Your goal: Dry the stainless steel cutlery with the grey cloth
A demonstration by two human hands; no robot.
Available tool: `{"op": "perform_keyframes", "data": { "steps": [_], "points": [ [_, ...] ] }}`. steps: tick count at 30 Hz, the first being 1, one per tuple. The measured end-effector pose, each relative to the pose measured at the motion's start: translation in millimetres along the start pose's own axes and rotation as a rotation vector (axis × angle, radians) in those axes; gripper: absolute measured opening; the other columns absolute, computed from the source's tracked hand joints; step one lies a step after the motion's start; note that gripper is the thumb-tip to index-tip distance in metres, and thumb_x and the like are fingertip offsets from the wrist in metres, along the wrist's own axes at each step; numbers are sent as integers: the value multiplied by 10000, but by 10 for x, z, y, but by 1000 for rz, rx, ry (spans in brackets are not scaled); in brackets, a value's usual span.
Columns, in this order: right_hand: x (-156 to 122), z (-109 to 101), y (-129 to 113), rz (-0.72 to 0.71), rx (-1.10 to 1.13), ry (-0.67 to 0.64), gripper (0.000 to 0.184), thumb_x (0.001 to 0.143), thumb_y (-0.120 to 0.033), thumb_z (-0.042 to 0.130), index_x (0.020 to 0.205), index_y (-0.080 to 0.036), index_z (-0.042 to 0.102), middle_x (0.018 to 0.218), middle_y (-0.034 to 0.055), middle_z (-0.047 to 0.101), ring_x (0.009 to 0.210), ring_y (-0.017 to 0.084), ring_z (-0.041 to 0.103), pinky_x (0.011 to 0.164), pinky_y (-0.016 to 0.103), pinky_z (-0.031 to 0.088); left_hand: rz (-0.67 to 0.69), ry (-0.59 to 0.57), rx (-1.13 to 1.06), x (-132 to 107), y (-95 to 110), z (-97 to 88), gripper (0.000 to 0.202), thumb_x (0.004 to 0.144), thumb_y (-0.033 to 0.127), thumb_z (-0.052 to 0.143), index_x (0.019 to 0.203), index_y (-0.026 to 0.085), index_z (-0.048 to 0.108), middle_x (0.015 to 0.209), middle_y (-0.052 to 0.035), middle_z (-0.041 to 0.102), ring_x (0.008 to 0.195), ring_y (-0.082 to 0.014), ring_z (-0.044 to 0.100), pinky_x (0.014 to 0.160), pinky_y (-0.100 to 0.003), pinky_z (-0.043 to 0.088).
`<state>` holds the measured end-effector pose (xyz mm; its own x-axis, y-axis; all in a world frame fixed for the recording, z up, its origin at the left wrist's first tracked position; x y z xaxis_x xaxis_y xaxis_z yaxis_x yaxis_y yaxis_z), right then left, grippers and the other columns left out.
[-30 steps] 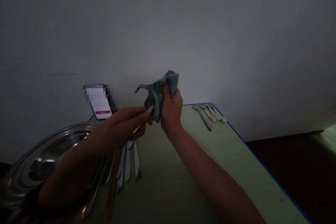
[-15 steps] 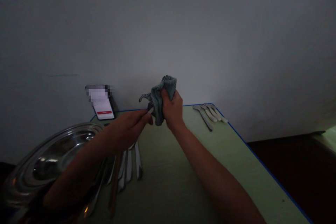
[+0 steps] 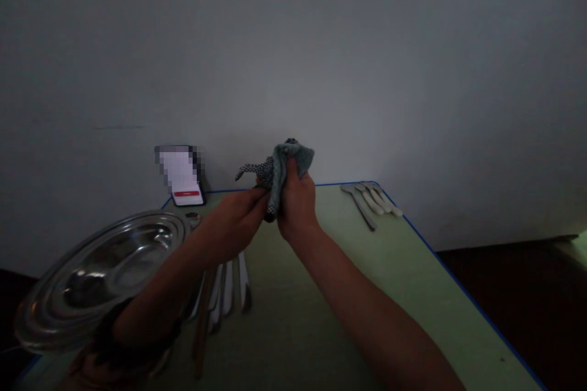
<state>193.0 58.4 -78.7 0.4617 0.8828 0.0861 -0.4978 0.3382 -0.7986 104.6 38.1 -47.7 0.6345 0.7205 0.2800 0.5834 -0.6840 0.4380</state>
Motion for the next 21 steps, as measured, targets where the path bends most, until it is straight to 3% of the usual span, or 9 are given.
{"op": "perform_keyframes", "data": {
  "steps": [5, 8, 11, 14, 16, 18, 21],
  "points": [
    [126, -59, 11, 52, 150, 17, 137, 799, -296, 486, 738, -198, 560, 613, -15, 624, 639, 148, 628, 668, 329, 499, -17, -161, -39, -60, -124, -76, 394, 880, 340, 279, 706, 167, 587, 574, -5, 556, 508, -123, 504, 502, -223, 354],
    [165, -92, -149, -42, 166, 15, 129, 797, -299, 484, 756, -210, 567, 670, -17, 638, 655, 139, 623, 686, 321, 502, 9, -294, -147, -176, -97, -214, 372, 874, 382, 314, 701, 181, 574, 537, 27, 502, 476, -97, 470, 469, -188, 344],
    [145, -83, -347, -184, 108, 0, 106, 777, -301, 513, 798, -224, 583, 758, -23, 645, 719, 142, 623, 698, 321, 499, -10, -320, -203, -259, -124, -400, 344, 865, 402, 341, 725, 184, 569, 543, 31, 494, 469, -91, 451, 436, -175, 333],
    [92, -63, -565, -368, -35, -37, 154, 751, -318, 554, 847, -205, 599, 850, -9, 639, 787, 149, 612, 738, 322, 478, -20, -195, -142, -275, -192, -582, 354, 865, 396, 354, 640, 177, 516, 515, 34, 465, 439, -81, 410, 431, -176, 324],
    [30, -77, -753, -565, -215, -28, 158, 749, -305, 566, 850, -192, 609, 858, 0, 631, 817, 150, 595, 765, 309, 453, -9, -145, -78, -284, -212, -636, 370, 873, 390, 340, 605, 175, 477, 513, 38, 447, 442, -77, 399, 440, -177, 320],
    [-41, -90, -925, -768, -445, -10, 140, 760, -293, 561, 835, -190, 618, 828, 8, 624, 818, 159, 581, 760, 303, 439, 7, -171, -29, -309, -206, -631, 366, 880, 381, 325, 625, 173, 485, 529, 38, 463, 472, -82, 430, 464, -179, 327],
    [-61, -96, -1005, -866, -673, -60, 185, 788, -355, 530, 823, -198, 621, 803, 30, 626, 808, 200, 582, 723, 335, 451, 23, -213, 28, -364, -190, -640, 341, 887, 377, 324, 696, 171, 518, 560, 40, 502, 507, -86, 468, 495, -184, 341]
  ]
}}
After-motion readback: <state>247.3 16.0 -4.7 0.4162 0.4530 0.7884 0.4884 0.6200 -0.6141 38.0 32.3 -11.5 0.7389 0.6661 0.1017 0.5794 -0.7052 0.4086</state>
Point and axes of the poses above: each hand's wrist, its own x-axis towards the middle knuckle, its own z-axis out of the palm, y = z × x, the point moved 6 cm from there along x, towards the middle knuckle
